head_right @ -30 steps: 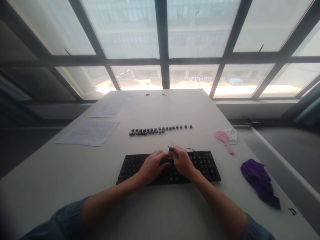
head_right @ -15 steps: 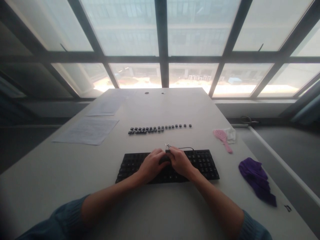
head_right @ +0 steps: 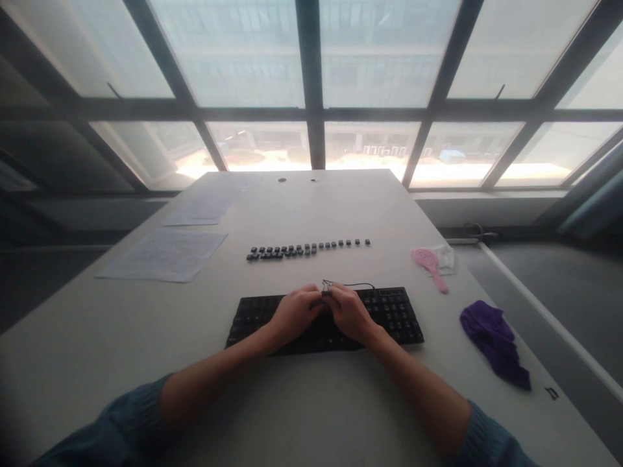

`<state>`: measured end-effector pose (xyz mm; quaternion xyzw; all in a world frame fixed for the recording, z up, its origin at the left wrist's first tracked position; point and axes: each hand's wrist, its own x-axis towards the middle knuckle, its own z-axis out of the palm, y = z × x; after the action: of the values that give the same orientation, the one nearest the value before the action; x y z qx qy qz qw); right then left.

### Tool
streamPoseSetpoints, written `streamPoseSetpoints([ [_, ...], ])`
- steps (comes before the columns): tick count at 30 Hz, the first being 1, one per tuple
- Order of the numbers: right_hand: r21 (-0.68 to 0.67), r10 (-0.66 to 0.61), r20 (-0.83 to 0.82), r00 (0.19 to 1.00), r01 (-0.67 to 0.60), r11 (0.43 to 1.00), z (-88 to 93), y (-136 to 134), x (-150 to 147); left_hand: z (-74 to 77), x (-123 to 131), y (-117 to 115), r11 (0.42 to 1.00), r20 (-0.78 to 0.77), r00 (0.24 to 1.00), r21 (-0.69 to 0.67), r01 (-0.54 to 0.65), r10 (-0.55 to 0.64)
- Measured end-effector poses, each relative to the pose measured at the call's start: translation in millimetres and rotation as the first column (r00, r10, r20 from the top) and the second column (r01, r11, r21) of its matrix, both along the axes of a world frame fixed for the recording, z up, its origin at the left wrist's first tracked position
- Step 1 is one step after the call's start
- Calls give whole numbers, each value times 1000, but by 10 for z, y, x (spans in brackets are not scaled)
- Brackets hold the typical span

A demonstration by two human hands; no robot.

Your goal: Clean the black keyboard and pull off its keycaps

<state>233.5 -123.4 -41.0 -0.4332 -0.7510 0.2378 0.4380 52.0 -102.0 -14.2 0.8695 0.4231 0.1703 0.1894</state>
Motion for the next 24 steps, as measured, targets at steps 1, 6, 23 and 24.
streamPoseSetpoints([
  [1,1,1,-5,1000,-1,1000,1,0,2,-8,6,-3,1000,-1,1000,12,2,-2],
  [6,10,-5,-22,1000,5,1000,-3,-1,7,-76,19,-16,996,23,999,85,35,-38],
  [23,-10,-181,-108,978,181,983,51,23,11,-107,49,-26,991,142,988,129,45,-63],
  [24,-22,-188,-116,975,187,982,52,22,11,-119,47,-18,991,180,981,123,51,-73],
])
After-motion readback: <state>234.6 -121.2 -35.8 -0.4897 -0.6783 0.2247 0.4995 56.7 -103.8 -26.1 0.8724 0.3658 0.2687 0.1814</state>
